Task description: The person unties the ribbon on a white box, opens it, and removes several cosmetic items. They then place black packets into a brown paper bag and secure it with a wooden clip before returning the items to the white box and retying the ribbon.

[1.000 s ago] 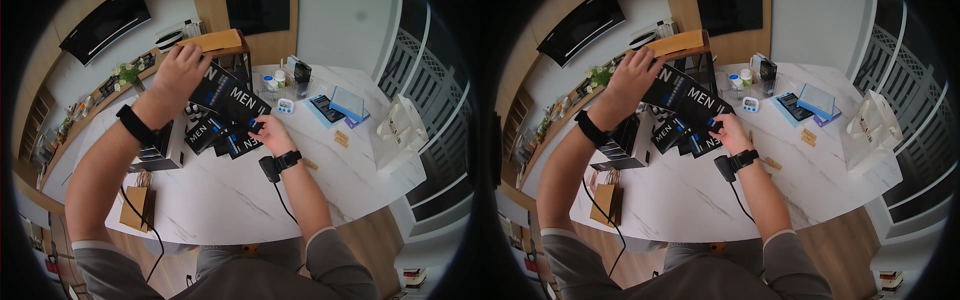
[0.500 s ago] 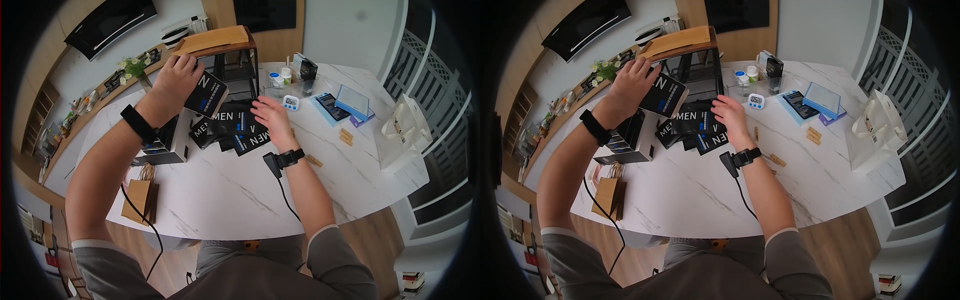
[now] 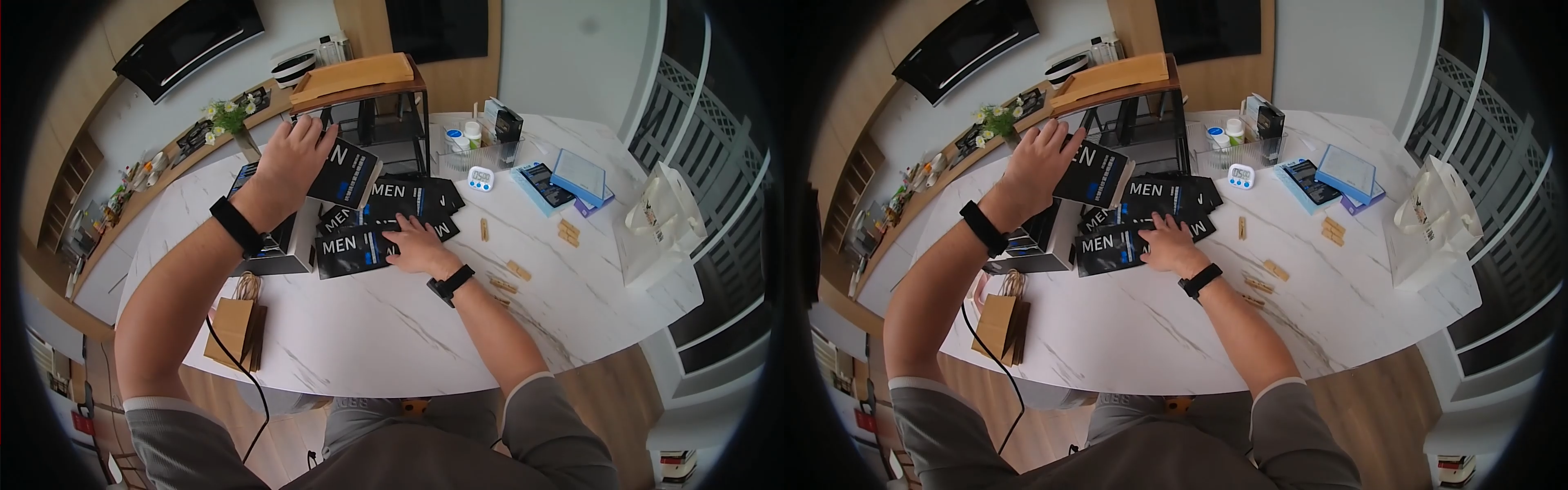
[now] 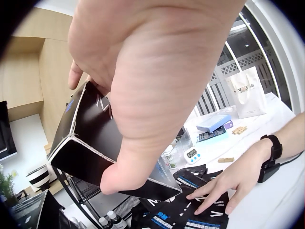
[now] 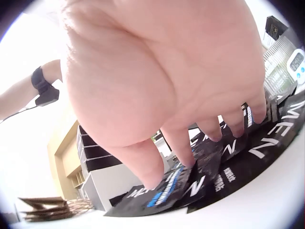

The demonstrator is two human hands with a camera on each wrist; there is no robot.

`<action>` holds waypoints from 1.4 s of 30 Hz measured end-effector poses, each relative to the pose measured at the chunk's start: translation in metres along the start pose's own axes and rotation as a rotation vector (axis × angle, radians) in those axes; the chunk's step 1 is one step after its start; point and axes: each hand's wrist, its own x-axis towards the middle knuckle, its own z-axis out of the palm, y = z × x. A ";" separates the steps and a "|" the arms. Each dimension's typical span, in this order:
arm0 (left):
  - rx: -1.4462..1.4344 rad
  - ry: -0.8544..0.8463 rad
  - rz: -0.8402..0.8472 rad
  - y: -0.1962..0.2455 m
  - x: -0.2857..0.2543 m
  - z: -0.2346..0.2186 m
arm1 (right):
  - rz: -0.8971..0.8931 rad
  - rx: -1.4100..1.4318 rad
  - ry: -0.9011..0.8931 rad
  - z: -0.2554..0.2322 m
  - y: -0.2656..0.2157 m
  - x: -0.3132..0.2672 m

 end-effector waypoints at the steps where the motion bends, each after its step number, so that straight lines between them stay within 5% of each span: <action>1: 0.001 0.000 -0.001 -0.001 -0.001 0.003 | 0.038 -0.067 -0.021 -0.001 0.002 -0.001; 10: -0.016 -0.006 -0.029 -0.010 -0.018 0.015 | 0.181 -0.110 0.141 0.001 0.010 0.000; 12: -0.050 -0.036 -0.066 -0.012 -0.023 0.013 | -0.096 0.011 0.374 0.005 0.019 0.006; 16: -0.091 -0.065 -0.091 -0.018 -0.035 0.008 | -0.047 -0.016 0.380 0.002 0.017 0.008; 19: -0.107 -0.089 -0.105 -0.017 -0.045 -0.001 | 0.239 -0.071 0.332 0.000 0.024 0.013; 28: -0.183 -0.106 -0.094 -0.013 -0.067 -0.011 | 0.093 -0.140 0.201 -0.011 0.013 0.059; 32: -0.243 -0.062 -0.110 -0.014 -0.074 -0.014 | 0.027 -0.177 0.283 -0.008 0.017 0.080; 35: -0.256 -0.064 -0.143 -0.021 -0.083 -0.017 | -0.115 -0.275 0.404 -0.006 -0.009 0.050; 39: -0.237 0.034 -0.181 -0.023 -0.097 -0.002 | -0.377 -0.432 0.131 0.015 -0.042 -0.007; 42: -0.237 0.020 -0.197 -0.022 -0.101 0.001 | -0.246 -0.464 0.130 0.022 -0.034 -0.004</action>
